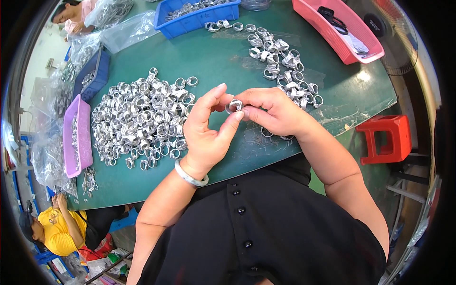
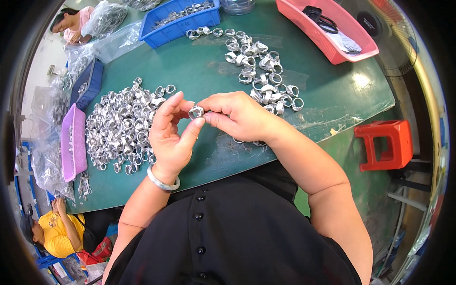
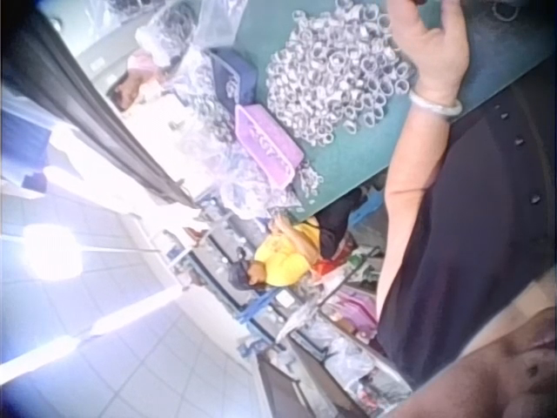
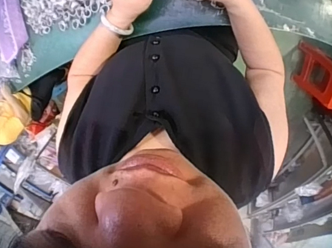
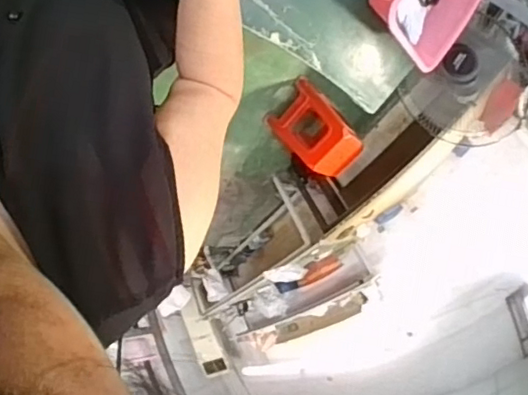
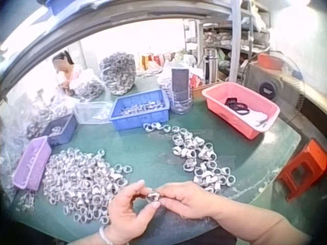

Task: The person picks up metal rings from a pile on a table, rotates them by hand to check for an internal component, and places them into a blue container or back onto the table surface.

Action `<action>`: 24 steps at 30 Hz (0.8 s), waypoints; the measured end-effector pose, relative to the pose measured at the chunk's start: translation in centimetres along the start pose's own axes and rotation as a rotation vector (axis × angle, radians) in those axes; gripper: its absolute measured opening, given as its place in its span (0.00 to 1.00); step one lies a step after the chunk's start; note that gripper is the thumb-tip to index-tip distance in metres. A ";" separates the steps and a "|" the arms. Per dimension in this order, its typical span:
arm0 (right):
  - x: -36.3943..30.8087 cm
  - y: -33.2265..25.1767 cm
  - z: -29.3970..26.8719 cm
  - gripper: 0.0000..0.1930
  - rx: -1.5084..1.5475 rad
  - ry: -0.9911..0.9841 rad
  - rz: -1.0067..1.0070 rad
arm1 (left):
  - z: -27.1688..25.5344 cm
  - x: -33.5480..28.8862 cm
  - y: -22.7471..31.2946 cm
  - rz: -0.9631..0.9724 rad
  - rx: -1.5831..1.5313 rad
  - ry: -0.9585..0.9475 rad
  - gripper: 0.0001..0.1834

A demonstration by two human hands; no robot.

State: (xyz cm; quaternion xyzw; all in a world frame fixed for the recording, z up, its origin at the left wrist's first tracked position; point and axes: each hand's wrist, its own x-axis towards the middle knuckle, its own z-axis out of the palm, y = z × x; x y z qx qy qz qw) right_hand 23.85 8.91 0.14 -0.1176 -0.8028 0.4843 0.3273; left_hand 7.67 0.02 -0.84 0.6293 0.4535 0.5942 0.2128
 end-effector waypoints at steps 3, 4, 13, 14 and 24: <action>-0.1 0.3 0.0 0.10 0.013 0.006 0.006 | 0.1 0.0 0.2 0.018 0.050 -0.016 0.32; -0.1 0.5 0.1 0.10 0.046 0.011 -0.003 | 0.1 0.1 0.3 0.026 0.056 -0.032 0.33; -0.1 0.3 -0.2 0.10 0.186 -0.080 0.183 | -0.1 0.5 1.0 0.105 0.222 -0.031 0.42; -0.1 0.4 -0.1 0.10 0.185 -0.051 0.161 | -0.1 0.7 1.2 0.125 0.270 -0.026 0.43; 0.0 0.3 -0.2 0.09 0.083 -0.044 0.146 | -0.5 0.7 1.2 0.114 0.353 -0.019 0.43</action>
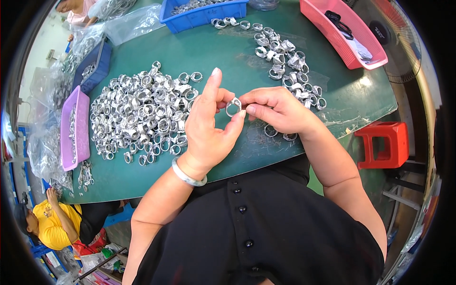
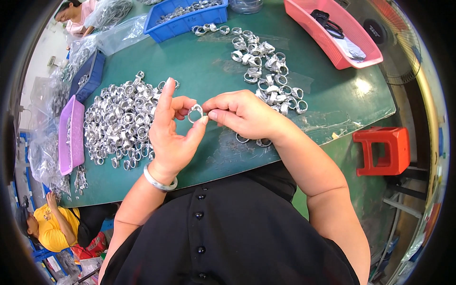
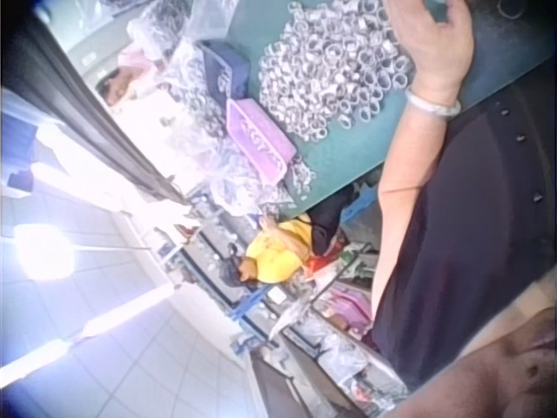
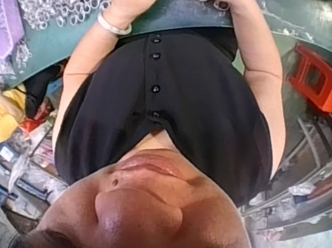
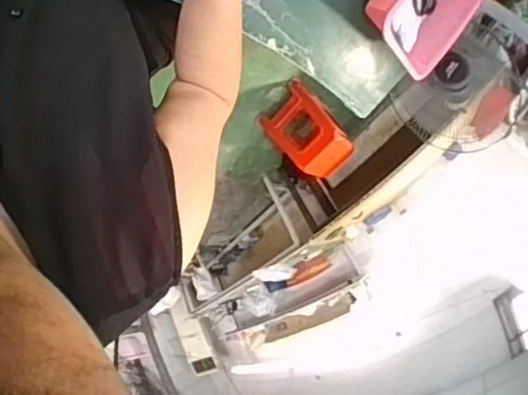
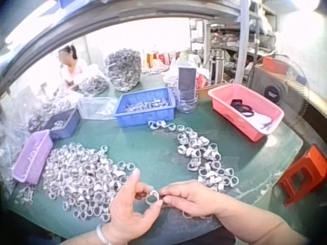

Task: The person picks up metal rings from a pile on a table, rotates them by hand to check for an internal component, and places them into a blue container or back onto the table surface.

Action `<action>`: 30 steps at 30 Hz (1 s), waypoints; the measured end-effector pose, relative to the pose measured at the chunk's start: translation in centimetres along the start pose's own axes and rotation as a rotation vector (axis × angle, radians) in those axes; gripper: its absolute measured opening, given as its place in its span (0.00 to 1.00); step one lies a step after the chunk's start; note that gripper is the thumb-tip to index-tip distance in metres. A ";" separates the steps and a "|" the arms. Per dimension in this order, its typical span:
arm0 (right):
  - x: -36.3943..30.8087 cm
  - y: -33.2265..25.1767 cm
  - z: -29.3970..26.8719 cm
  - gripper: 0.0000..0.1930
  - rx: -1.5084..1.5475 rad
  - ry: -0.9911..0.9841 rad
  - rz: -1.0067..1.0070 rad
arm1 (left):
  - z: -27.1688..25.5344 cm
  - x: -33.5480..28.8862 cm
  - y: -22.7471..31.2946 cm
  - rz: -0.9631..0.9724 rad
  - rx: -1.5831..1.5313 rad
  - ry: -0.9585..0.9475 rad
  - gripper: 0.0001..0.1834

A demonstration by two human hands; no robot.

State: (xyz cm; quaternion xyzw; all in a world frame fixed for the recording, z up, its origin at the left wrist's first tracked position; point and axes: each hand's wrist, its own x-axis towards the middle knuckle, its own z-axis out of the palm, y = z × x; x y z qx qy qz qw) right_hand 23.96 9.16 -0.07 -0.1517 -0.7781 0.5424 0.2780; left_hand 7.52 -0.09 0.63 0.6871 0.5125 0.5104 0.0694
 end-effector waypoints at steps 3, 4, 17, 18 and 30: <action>0.1 -0.2 0.0 0.09 0.017 -0.005 0.013 | 0.0 -0.1 0.0 0.016 0.013 0.043 0.42; 0.1 -0.2 -0.1 0.09 0.005 -0.015 0.006 | -0.1 -0.1 0.2 0.002 0.038 0.044 0.42; 0.0 0.1 0.0 0.10 0.017 -0.017 0.033 | -0.5 -0.5 -0.4 0.098 0.147 0.066 0.45; 0.0 0.1 0.0 0.10 0.016 -0.017 0.032 | -0.6 -0.5 -0.5 0.099 0.147 0.067 0.45; 0.0 -0.9 -0.3 0.10 0.060 -0.015 0.088 | -2.4 -0.7 -0.9 -0.059 0.122 0.068 0.38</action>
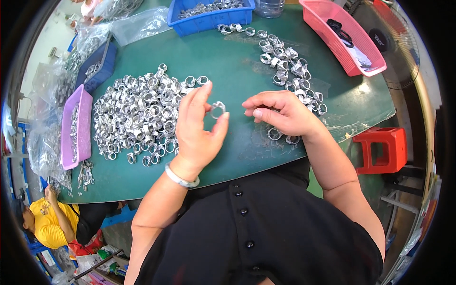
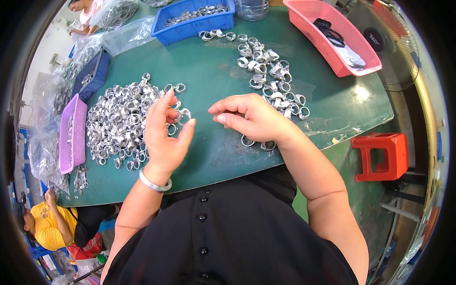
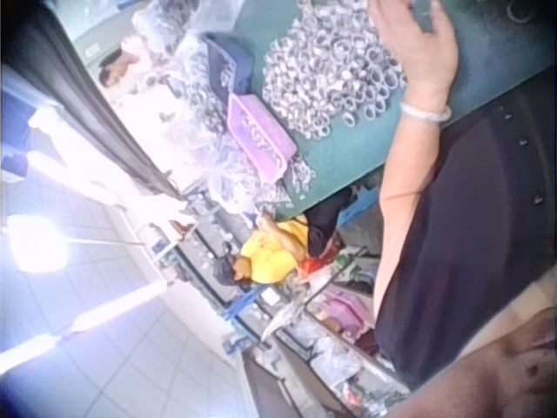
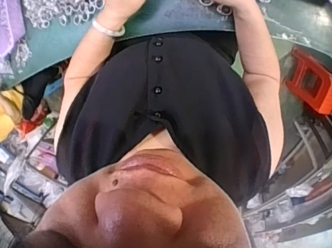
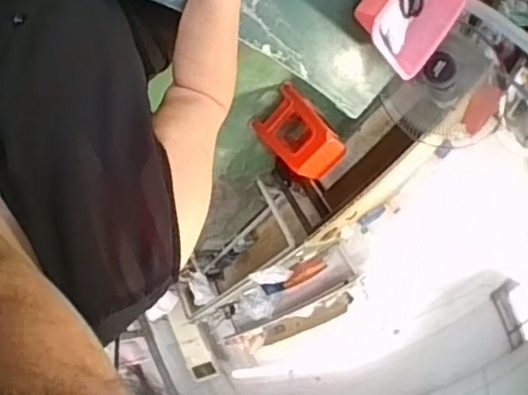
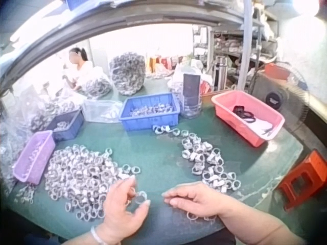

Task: The person picks up metal rings from a pile on a table, rotates them by hand to check for an internal component, and places them into a blue container or back onto the table surface.

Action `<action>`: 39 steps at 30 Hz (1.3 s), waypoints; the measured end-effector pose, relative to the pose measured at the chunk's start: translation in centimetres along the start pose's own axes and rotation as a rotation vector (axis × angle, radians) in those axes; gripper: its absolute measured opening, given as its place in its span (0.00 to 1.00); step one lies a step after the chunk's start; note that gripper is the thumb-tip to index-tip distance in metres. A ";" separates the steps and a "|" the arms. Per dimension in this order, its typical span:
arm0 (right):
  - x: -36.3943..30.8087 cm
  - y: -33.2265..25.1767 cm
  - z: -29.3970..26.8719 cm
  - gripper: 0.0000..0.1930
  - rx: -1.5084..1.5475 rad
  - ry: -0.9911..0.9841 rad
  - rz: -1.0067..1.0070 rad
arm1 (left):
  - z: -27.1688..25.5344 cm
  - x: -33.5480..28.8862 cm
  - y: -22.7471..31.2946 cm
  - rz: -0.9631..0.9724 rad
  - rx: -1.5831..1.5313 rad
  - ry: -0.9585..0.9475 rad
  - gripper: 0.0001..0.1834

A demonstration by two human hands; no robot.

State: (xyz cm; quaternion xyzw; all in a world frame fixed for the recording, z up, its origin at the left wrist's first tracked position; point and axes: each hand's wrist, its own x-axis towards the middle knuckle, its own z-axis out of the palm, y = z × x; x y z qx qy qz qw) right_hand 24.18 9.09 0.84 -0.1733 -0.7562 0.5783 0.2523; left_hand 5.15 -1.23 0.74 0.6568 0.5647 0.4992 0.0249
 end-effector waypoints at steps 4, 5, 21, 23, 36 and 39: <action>-0.1 -0.4 -1.2 0.11 0.064 0.103 0.089 | -2.7 0.9 -2.8 0.025 0.301 0.044 0.21; 0.1 -0.4 -1.6 0.11 0.037 0.155 0.106 | -3.6 1.1 -3.7 0.052 0.385 0.065 0.19; 7.2 2.8 -5.8 0.08 -1.325 0.271 0.248 | -0.6 3.8 -2.4 0.123 0.238 -0.080 0.14; 7.1 3.2 -5.8 0.07 -1.308 0.303 0.226 | 0.1 3.4 -2.4 0.117 0.197 -0.089 0.14; 4.7 -1.0 3.0 0.10 -0.761 0.303 -0.562 | -0.1 1.1 -2.3 -0.313 -0.407 -0.266 0.14; 4.5 -1.8 4.4 0.11 -0.748 0.319 -0.612 | -0.1 0.8 -2.2 -0.272 -0.505 -0.190 0.10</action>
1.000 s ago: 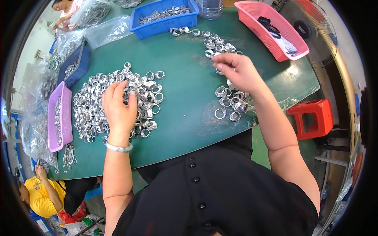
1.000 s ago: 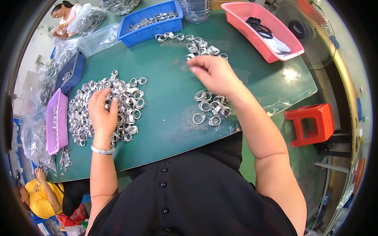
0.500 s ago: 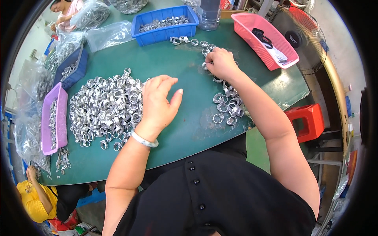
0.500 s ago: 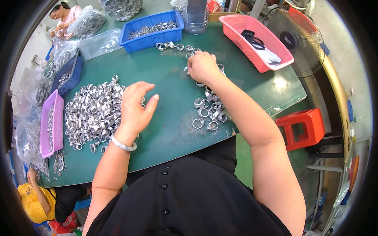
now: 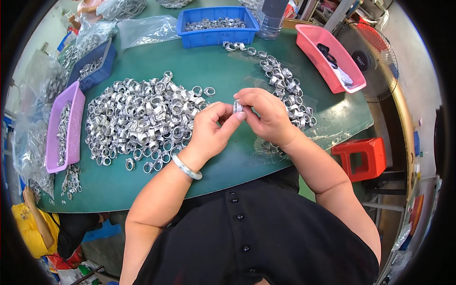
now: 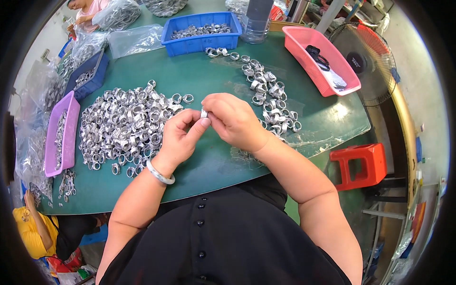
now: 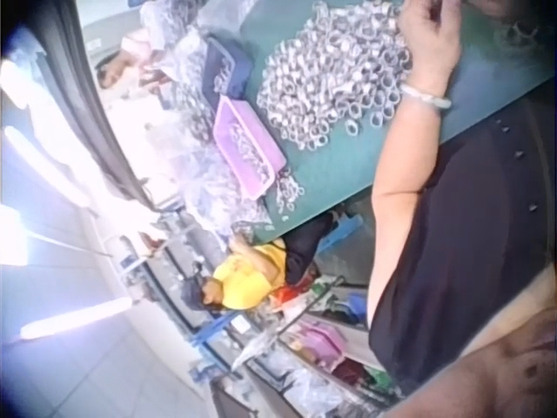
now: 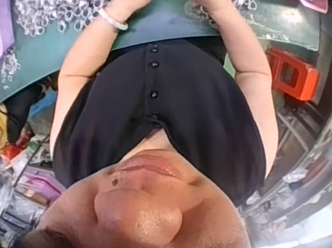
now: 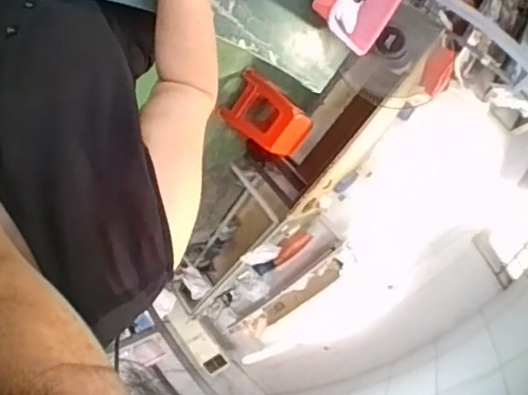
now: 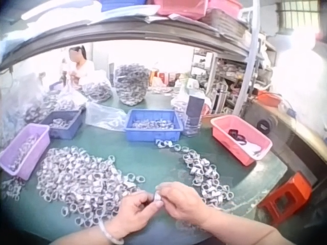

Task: The person picks up metal rings from a pile on a table, rotates them by hand to check for an internal component, and places them into a blue container or back onto the table surface.

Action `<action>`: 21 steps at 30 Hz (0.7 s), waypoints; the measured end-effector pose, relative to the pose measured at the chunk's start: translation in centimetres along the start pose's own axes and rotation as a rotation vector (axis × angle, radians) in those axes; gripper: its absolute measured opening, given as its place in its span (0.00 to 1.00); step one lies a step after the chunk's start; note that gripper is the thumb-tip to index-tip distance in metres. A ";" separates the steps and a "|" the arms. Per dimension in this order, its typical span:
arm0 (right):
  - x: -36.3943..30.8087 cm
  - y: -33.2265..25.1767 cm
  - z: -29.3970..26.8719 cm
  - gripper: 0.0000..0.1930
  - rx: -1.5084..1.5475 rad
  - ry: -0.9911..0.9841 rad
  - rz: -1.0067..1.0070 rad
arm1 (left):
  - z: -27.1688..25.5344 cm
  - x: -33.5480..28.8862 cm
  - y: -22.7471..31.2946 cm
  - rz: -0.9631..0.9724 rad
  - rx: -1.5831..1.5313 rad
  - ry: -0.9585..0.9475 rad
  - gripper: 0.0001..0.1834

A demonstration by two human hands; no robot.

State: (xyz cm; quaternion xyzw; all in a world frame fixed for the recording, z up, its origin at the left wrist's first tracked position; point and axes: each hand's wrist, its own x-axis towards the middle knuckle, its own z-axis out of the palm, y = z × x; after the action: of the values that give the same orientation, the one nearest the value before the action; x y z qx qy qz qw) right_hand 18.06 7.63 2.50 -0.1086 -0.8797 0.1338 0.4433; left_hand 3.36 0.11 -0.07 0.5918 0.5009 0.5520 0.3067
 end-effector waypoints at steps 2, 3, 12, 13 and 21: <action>-0.5 -0.2 -0.2 0.10 0.062 0.014 0.091 | 0.1 0.0 0.3 0.075 0.009 0.029 0.07; -0.7 -0.4 -0.3 0.10 0.061 0.010 0.091 | 0.0 0.0 0.4 0.075 0.006 0.031 0.07; -2.2 -1.2 -1.3 0.14 0.835 0.004 0.533 | 0.3 -0.1 0.6 0.313 0.222 0.077 0.11; -2.3 -1.2 -1.3 0.13 0.887 0.009 0.557 | 0.3 -0.2 0.7 0.316 0.223 0.081 0.11; -2.4 -1.3 -1.4 0.14 0.992 0.044 0.596 | 0.5 -0.3 0.7 0.357 0.195 0.093 0.16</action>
State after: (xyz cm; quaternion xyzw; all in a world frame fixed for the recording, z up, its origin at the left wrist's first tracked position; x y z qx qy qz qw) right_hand 20.54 5.90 1.90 -0.1336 -0.6337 0.6471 0.4023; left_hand 4.03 -0.30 0.41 0.6720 0.4528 0.5732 0.1218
